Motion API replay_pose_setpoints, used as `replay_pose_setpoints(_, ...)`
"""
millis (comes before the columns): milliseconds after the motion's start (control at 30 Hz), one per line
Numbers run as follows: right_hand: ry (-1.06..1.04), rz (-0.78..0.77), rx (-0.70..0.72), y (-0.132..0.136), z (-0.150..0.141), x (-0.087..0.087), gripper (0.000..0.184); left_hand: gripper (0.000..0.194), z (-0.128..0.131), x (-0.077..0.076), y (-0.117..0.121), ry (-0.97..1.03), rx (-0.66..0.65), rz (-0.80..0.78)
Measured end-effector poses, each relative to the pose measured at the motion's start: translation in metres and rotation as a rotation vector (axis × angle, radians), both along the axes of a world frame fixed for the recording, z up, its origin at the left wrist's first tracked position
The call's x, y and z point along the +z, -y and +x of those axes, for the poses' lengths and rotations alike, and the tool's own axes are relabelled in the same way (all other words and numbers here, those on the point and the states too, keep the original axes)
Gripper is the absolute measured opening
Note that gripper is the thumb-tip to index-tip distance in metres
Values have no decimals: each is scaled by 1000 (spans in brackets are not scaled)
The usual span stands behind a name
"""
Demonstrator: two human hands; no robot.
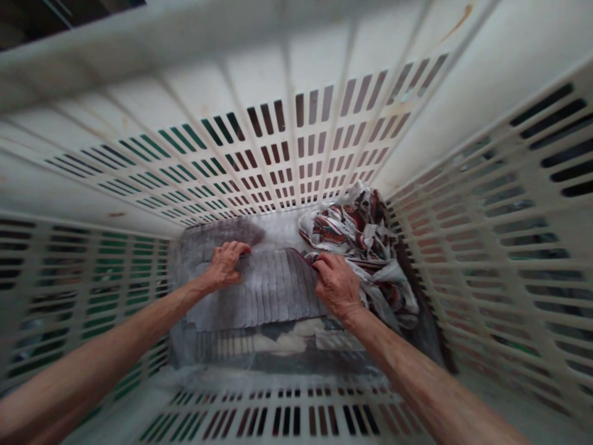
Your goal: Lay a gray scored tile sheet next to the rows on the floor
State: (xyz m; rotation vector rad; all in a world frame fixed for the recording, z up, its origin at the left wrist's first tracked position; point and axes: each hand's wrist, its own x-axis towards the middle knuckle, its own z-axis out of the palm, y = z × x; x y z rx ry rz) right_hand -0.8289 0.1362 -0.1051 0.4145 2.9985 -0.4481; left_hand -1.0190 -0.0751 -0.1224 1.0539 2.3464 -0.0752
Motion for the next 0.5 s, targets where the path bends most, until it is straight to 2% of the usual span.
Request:
replay_pose_setpoints(167,15,283,190,3,2,11,17,58,1,0,1,-16,28,0)
replay_pose_setpoints(233,85,276,265,7,0,15,14,58,1,1,1,-19,27,0)
replay_pose_setpoints(267,136,221,257,9,-2,16,15,58,1,1,1,-22,27,-1)
replay_pose_setpoints(333,222,47,120,11,-6,18,18,59,1,2,1,-26,26,-2)
replay_pose_setpoints(400,284,-169,-124,9,-11,18,22,60,1,3,1,-27,22,-7)
replay_pose_setpoints(467,320,-343,-322,4,-14,16,16,60,1,3,0,-25,17,-12)
replay_pose_setpoints(500,334,-402,-374,2,-14,15,12,60,1,4,0,-23,14,-13)
